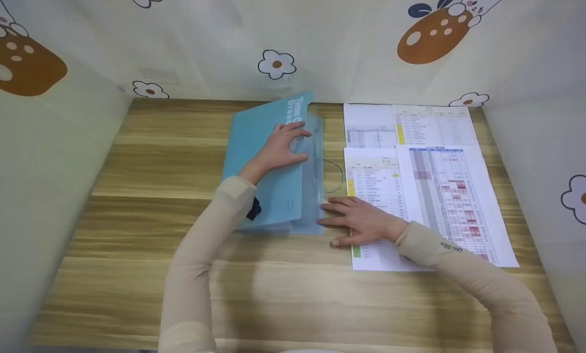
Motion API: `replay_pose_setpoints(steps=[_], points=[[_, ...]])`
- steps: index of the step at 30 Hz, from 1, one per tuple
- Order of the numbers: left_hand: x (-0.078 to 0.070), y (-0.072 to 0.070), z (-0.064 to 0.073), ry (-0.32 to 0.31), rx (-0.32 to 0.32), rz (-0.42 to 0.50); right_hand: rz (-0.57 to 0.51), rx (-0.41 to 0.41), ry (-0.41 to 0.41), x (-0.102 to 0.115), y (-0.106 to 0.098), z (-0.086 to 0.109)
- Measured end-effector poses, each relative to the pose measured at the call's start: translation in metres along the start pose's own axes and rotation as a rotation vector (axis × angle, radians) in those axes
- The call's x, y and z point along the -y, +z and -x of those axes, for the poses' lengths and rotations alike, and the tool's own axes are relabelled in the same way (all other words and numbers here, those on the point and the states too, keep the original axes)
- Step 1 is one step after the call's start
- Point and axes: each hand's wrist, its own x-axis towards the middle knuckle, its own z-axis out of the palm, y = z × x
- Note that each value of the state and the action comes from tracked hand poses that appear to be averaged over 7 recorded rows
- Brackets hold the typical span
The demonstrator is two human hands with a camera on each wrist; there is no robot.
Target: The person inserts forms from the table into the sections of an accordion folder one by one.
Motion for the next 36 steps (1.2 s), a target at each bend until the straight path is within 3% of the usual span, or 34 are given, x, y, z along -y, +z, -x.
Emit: replay_pose_setpoints(steps=[19, 25, 36], points=[[0.005, -0.031, 0.011, -0.039, -0.044, 0.147, -0.012, 0.015, 0.013, 0.0, 0.0, 0.001], [0.009, -0.037, 0.015, -0.008, -0.073, 0.202, -0.025, 0.003, 0.012, 0.001, 0.0, 0.001], [0.012, -0.044, 0.018, -0.054, -0.089, 0.245, -0.018, 0.039, 0.026, 0.002, -0.003, 0.001]])
